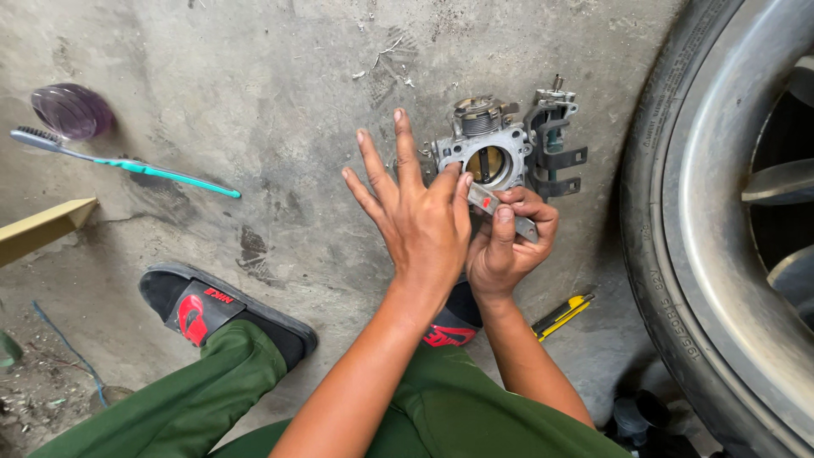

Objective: The person holds a disassembled carburetor and uses a small flat tool to scrape and clean the internal surfaces and edges. They rotate the carburetor to access different areas and continue scraping along the inner walls and mounting surfaces.

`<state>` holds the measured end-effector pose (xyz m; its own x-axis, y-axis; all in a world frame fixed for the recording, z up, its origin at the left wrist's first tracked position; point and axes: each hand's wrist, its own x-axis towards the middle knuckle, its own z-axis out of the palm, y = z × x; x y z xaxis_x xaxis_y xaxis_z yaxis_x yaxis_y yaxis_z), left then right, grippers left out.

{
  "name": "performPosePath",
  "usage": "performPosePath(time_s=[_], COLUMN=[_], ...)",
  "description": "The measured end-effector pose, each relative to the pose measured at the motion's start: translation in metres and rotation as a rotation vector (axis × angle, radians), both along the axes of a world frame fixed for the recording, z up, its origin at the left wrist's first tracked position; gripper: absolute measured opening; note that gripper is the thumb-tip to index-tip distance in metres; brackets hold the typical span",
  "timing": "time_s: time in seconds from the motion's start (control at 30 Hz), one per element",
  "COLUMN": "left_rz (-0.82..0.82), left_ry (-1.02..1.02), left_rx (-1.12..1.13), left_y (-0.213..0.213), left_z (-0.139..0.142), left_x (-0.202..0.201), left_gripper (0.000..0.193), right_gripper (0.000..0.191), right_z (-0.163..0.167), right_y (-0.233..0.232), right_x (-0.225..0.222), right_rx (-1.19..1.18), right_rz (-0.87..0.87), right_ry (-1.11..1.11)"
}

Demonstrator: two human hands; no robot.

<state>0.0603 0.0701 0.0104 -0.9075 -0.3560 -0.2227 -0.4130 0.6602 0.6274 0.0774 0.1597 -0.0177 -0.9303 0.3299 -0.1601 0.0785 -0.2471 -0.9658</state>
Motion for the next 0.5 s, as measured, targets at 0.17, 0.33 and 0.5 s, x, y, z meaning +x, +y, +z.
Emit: performPosePath(time_s=[0.17,0.33,0.5], left_rz=[0.096,0.074,0.181], left_ry=[0.055,0.16,0.341], left_rx=[0.144,0.175,0.438], left_y=[-0.003,-0.003,-0.015], left_z=[-0.012,-0.024,-0.045], left_x=[-0.004,-0.003,-0.004], left_gripper=[0.011,0.009,0.016], right_gripper=[0.019,0.019,0.02], right_z=[-0.002,-0.005,-0.008], right_y=[0.0,0.004,0.002], right_x=[0.005,0.008,0.01], right_rx=[-0.153,-0.172,-0.184], right_rz=[-0.028,-0.02,-0.03], right_ry=[-0.001,-0.013,-0.016])
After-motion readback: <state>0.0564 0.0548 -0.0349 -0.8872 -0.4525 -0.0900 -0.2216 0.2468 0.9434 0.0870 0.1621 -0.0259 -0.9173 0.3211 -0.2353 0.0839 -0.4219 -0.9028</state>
